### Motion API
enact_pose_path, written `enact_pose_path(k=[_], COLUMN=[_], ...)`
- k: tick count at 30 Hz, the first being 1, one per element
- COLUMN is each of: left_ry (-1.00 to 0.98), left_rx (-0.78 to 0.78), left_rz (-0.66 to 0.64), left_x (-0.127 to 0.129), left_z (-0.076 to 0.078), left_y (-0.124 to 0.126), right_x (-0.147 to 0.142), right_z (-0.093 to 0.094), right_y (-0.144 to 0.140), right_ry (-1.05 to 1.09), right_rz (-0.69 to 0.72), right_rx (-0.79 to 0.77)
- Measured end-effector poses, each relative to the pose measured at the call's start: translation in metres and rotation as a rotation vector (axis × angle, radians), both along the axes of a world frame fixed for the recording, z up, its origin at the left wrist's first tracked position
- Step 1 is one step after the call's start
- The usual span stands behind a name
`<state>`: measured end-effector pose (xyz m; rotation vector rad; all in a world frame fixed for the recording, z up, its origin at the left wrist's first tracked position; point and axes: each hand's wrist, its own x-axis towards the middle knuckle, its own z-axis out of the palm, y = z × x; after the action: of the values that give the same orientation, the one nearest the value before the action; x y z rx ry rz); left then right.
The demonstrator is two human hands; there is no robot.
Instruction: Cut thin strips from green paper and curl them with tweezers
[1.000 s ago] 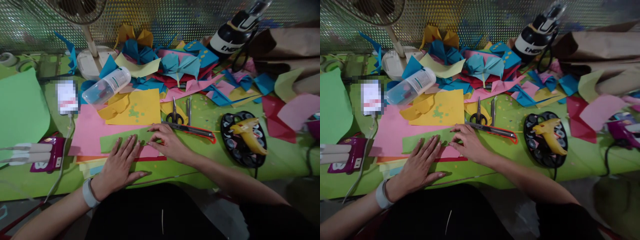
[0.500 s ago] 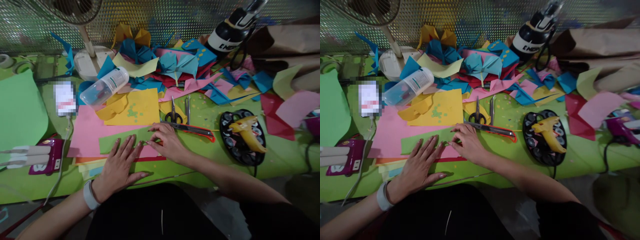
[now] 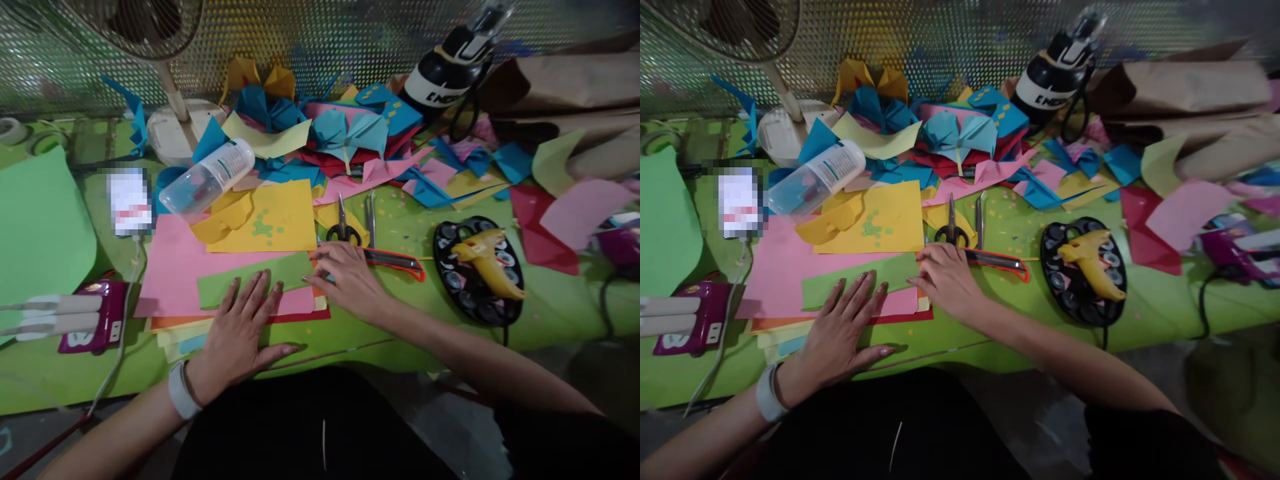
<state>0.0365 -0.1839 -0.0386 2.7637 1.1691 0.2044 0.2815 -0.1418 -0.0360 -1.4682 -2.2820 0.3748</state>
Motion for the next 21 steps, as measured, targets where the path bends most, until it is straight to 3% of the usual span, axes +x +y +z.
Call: enact_pose_path(k=[4,7,10,21], left_ry=[-0.018,-0.024,-0.023,-0.013], left_rx=[-0.008,-0.007,-0.01,0.003], left_rz=[-0.004,-0.011,-0.009,0.001], left_x=[-0.001,-0.001,-0.002,-0.001], left_z=[-0.002,-0.004,-0.005,-0.004], left_y=[0.0,0.0,0.0,0.0], right_x=[-0.009,-0.026,-0.036,-0.019], right_z=[0.008,0.005,-0.004,-0.008], right_y=[-0.017,-0.033,-0.041,-0.043], right_ry=[-0.092,-0.205,-0.259,-0.328], right_rz=[-0.02,0.2,0.302,0.256], right_rx=[0.195,0.229,0.192,0.176])
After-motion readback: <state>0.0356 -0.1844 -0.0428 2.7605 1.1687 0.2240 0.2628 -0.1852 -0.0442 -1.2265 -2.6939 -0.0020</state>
